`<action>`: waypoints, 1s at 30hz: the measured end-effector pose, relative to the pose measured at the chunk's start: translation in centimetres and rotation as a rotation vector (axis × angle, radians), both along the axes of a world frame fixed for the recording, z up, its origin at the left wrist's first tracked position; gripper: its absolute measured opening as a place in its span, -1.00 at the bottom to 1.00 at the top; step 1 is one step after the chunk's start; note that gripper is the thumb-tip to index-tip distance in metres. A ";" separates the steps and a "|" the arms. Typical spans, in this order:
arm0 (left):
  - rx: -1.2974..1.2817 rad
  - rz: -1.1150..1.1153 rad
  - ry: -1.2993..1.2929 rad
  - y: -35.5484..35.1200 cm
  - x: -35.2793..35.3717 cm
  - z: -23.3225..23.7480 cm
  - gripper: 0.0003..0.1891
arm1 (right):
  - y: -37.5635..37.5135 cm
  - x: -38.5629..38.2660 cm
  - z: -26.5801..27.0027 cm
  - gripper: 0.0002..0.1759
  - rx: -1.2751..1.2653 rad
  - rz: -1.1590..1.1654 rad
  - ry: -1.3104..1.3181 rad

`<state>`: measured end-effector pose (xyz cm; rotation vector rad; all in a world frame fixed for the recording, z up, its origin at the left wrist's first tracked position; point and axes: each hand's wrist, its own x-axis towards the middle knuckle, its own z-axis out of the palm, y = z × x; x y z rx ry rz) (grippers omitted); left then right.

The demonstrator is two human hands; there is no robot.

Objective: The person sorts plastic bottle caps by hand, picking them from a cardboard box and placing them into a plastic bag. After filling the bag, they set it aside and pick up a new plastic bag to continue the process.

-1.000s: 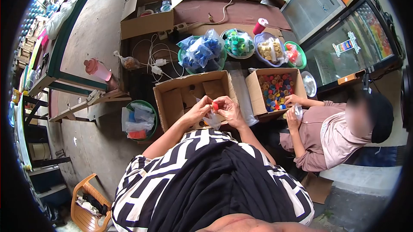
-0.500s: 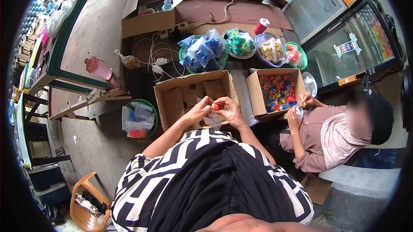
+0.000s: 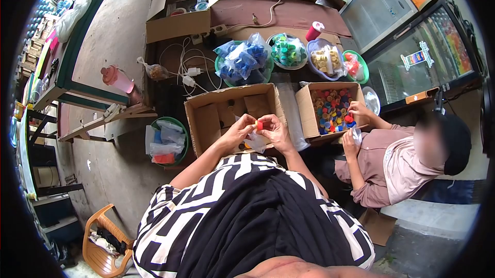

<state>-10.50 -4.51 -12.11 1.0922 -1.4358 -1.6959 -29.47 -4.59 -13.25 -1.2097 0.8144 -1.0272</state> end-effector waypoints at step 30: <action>-0.106 0.015 0.234 -0.3 -0.2 -0.5 -0.75 | 0.1 -0.1 2.2 -0.53 -0.105 -0.039 0.242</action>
